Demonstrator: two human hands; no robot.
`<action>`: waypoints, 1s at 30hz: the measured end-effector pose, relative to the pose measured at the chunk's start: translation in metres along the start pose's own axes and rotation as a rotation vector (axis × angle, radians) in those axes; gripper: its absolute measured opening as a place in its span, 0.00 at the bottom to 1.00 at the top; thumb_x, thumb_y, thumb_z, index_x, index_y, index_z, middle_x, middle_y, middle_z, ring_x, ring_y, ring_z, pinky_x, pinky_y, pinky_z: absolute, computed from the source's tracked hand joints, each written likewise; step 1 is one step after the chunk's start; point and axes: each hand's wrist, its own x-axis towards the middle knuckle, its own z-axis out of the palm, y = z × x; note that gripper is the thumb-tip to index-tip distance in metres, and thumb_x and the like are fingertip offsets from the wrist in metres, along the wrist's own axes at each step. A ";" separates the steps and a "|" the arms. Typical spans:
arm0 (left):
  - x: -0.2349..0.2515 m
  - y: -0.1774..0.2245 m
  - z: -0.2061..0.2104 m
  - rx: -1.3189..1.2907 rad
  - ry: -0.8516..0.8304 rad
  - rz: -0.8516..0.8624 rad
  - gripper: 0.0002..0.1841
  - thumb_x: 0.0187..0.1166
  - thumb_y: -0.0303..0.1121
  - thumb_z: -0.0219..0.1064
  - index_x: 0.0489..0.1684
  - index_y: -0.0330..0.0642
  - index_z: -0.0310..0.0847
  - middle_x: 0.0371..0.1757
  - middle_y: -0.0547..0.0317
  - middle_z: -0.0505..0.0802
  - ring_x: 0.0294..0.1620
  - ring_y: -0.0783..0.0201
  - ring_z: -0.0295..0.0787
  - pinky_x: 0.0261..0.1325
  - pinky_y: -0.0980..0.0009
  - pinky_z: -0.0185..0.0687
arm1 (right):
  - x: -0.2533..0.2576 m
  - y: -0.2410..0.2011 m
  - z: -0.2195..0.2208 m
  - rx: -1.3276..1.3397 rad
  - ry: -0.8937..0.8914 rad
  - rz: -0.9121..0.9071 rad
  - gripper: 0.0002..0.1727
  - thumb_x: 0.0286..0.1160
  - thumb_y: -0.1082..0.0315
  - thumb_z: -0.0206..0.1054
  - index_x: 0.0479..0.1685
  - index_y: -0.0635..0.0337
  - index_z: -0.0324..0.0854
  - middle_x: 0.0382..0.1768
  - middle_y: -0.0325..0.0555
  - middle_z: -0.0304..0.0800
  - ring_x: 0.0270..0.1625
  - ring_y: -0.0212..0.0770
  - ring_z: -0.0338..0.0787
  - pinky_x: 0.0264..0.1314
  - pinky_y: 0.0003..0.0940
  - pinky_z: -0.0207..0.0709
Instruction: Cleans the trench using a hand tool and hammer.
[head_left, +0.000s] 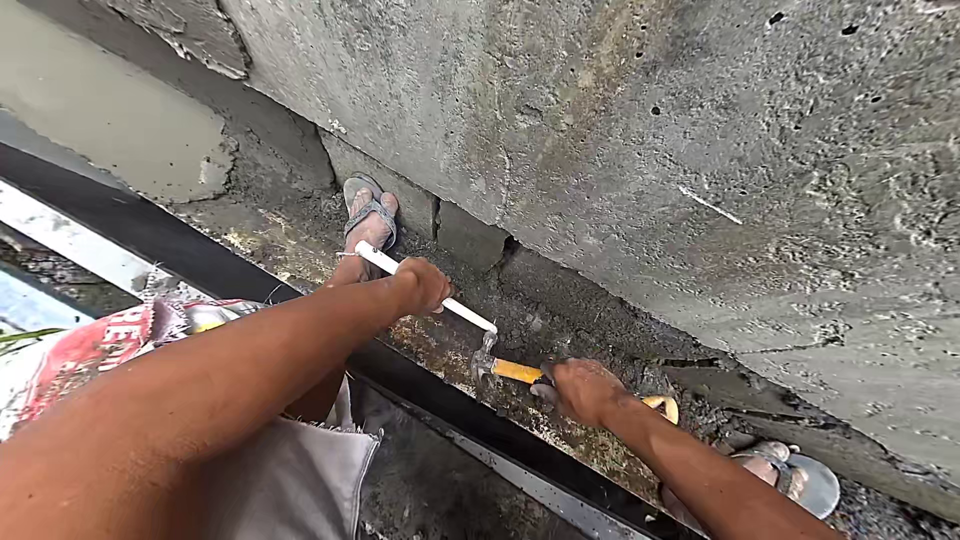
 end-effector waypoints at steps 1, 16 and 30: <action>0.001 -0.001 0.002 0.002 0.002 -0.003 0.21 0.86 0.57 0.57 0.54 0.51 0.87 0.48 0.50 0.93 0.53 0.45 0.92 0.47 0.43 0.85 | -0.006 -0.007 0.003 -0.003 -0.016 -0.041 0.32 0.89 0.36 0.49 0.60 0.56 0.82 0.52 0.58 0.92 0.61 0.61 0.91 0.64 0.64 0.81; -0.001 0.004 0.004 -0.002 -0.015 0.001 0.22 0.89 0.55 0.54 0.60 0.50 0.84 0.52 0.49 0.93 0.58 0.45 0.91 0.52 0.43 0.86 | 0.007 0.012 0.008 0.048 0.001 0.006 0.30 0.86 0.36 0.54 0.56 0.53 0.85 0.49 0.52 0.93 0.59 0.56 0.92 0.65 0.61 0.82; 0.004 -0.001 0.002 0.003 0.000 -0.007 0.23 0.89 0.56 0.53 0.67 0.53 0.82 0.52 0.48 0.93 0.58 0.44 0.91 0.53 0.43 0.85 | 0.016 0.010 0.013 -0.029 -0.041 -0.069 0.31 0.86 0.35 0.54 0.54 0.53 0.86 0.49 0.52 0.93 0.59 0.57 0.92 0.63 0.62 0.82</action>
